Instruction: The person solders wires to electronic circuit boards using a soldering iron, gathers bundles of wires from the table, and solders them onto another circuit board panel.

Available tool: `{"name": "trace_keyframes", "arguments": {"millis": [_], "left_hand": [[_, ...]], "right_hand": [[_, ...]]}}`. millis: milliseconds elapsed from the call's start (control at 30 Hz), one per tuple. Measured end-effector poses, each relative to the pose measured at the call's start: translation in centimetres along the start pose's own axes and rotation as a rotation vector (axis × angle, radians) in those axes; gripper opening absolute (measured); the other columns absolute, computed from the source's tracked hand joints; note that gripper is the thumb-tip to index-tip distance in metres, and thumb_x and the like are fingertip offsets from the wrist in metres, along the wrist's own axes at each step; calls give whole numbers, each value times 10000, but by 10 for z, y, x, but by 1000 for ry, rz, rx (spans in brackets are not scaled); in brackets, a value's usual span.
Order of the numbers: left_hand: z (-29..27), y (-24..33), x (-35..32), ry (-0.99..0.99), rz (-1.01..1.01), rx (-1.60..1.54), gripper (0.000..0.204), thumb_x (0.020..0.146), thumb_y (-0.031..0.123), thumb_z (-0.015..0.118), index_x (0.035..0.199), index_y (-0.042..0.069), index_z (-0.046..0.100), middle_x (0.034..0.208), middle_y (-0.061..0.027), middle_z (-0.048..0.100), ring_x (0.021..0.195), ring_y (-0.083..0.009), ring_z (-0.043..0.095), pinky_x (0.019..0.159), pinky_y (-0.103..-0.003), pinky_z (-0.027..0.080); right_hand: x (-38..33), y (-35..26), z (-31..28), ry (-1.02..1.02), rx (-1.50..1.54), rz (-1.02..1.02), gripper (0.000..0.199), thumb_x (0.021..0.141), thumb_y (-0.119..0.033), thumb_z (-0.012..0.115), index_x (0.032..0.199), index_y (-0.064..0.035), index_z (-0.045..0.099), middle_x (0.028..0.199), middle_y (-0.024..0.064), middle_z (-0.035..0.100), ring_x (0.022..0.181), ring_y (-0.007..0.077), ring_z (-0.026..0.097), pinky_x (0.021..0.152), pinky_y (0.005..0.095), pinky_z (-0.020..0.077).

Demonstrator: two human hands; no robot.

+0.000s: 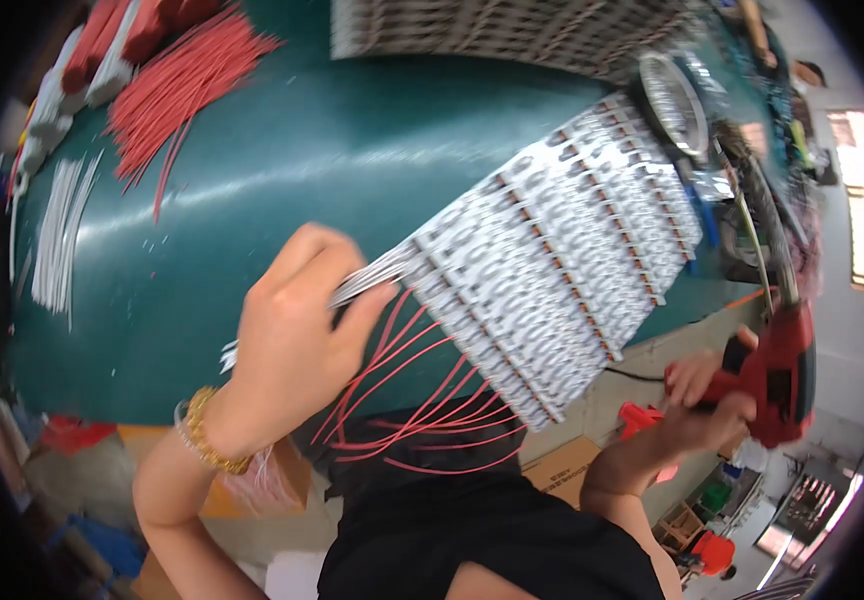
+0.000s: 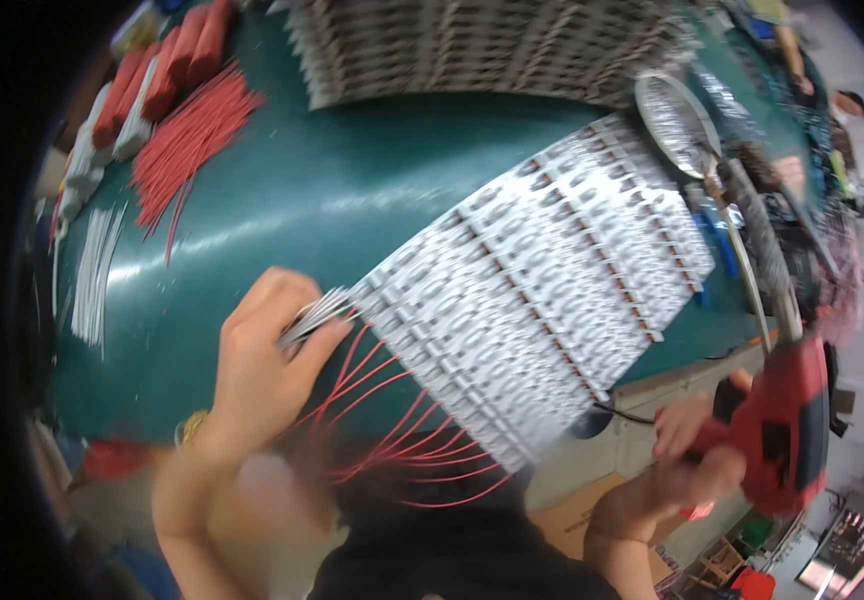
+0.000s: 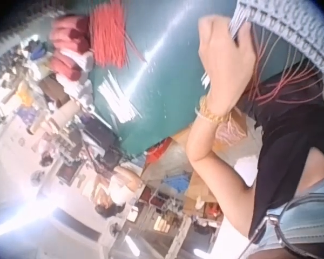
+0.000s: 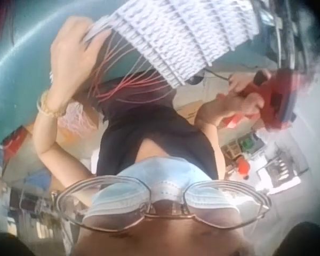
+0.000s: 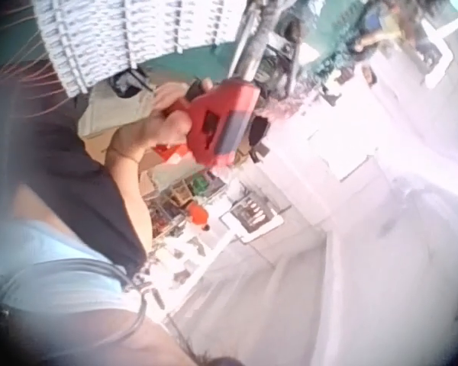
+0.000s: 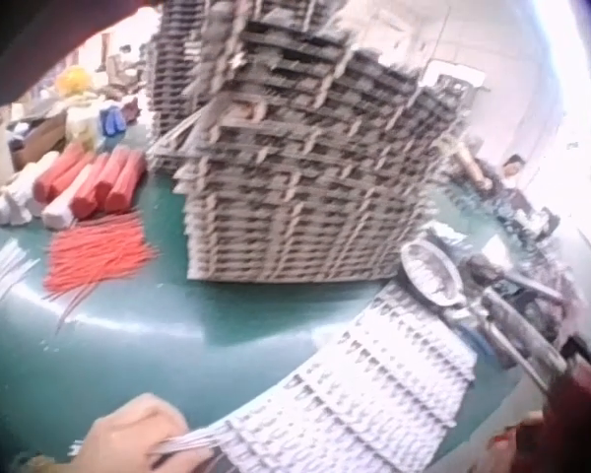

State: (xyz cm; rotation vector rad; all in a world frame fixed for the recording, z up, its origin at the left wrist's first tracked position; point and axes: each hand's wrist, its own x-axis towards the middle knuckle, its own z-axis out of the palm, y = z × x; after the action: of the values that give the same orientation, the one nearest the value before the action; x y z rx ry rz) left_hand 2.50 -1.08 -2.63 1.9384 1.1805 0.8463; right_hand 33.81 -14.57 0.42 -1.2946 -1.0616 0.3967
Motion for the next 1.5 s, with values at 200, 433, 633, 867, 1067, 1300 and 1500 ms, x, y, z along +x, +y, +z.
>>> {"name": "trace_keyframes", "arguments": {"millis": [200,433,633,867,1067,1300,1500], "left_hand": [[-12,2,-2,121,25,67,13,833,-47,605,834,-34,603,814,-120,608,668,-256,598,591,-315,458],[-7,34,-25,169,-213,-9,70,819,-7,642,873,2,598,699,-82,652,561,-202,628,506,-298,455],[23,21,-25,209,-221,-15,99,757,-11,678,799,-25,590,886,-106,568,646,-234,596,559,-316,457],[26,18,-26,211,-218,22,97,729,-26,665,793,-16,593,875,-90,581,618,-221,597,554,-316,463],[28,17,-25,203,-194,49,121,722,-8,677,809,-7,593,886,-78,585,603,-221,601,537,-319,470],[29,18,-26,213,-167,101,134,714,1,688,812,8,596,892,-66,582,597,-214,600,530,-319,468],[30,17,-26,224,-152,109,133,712,2,691,809,6,601,892,-72,584,602,-226,604,534,-324,469]], "right_hand": [[88,48,6,190,-379,170,367,982,-305,541,1130,30,560,504,-12,388,388,93,395,375,244,298],[17,17,-10,-37,157,181,671,965,-478,483,1302,94,384,480,16,415,331,123,375,347,245,337],[-54,-8,8,-527,274,376,636,889,-596,510,996,28,565,555,38,534,470,187,539,479,322,445],[-77,-23,24,-462,106,635,642,680,-690,702,678,-69,540,570,-13,560,491,114,534,459,262,372],[-82,-22,31,-362,178,677,564,683,-600,777,681,-91,533,550,-15,546,466,98,515,440,266,344],[-91,-11,-11,-650,-216,548,285,655,-300,752,623,-100,552,579,-4,568,507,143,562,463,291,376],[-87,-20,6,-450,143,676,295,637,-266,786,619,-85,554,601,10,567,539,149,552,494,266,380]]}}
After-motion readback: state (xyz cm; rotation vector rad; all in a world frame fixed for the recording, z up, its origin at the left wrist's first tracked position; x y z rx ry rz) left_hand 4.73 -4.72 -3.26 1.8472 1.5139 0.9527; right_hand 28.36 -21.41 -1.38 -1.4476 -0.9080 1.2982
